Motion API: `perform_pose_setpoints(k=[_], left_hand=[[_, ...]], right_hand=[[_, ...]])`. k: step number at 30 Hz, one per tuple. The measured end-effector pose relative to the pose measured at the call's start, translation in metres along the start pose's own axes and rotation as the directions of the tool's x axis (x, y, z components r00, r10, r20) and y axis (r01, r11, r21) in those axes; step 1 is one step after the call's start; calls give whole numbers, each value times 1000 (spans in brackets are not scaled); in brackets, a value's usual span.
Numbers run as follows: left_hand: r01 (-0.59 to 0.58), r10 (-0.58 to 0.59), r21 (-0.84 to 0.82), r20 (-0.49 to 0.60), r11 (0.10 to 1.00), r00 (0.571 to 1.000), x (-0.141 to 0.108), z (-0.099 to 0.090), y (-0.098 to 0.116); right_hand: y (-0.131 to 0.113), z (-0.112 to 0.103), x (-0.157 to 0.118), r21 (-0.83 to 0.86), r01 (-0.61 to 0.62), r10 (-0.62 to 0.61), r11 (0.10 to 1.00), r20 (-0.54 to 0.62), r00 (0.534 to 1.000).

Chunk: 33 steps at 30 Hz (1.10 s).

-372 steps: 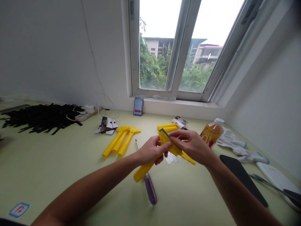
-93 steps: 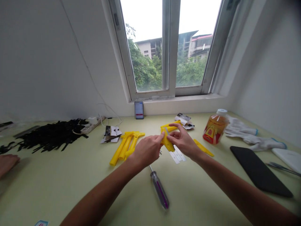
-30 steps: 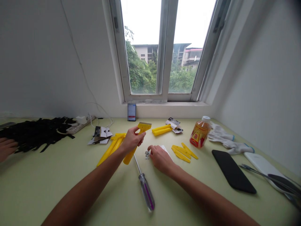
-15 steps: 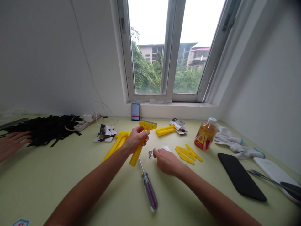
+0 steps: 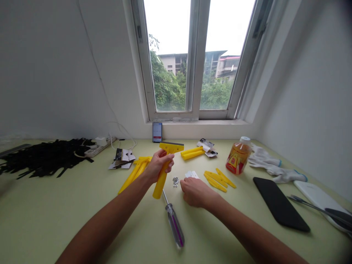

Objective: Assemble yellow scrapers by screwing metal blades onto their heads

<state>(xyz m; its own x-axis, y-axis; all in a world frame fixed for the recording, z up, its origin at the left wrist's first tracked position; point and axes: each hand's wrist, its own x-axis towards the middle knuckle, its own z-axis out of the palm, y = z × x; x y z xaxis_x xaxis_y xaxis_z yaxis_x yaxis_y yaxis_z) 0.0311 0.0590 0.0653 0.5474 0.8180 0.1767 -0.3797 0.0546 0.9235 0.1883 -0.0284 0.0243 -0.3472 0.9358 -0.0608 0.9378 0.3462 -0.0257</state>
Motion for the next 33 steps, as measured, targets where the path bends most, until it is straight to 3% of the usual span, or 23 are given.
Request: perform_pose_setpoints(k=[13,23,27,31,33], left_hand=[[-5,5,1,70,1000,998,-6,8,8],[23,-23,10,69,1000,997,-5,6,6],[43,-43,14,69,999,997,-5,6,3],[50,-50,0,76,999,996,-6,9,1],[55,-53,-15,77,998,996,-6,9,1]], right_hand=[[-3,-3,3,22,-34,33,999,26,999],[37,-17,0,274,-24,28,961,-12,1000],[41,-39,-5,355,41,8,934,-136,991],[52,-61,-17,399,88,52,913,-327,944],[61,-62,-19,379,46,76,924,-300,951]])
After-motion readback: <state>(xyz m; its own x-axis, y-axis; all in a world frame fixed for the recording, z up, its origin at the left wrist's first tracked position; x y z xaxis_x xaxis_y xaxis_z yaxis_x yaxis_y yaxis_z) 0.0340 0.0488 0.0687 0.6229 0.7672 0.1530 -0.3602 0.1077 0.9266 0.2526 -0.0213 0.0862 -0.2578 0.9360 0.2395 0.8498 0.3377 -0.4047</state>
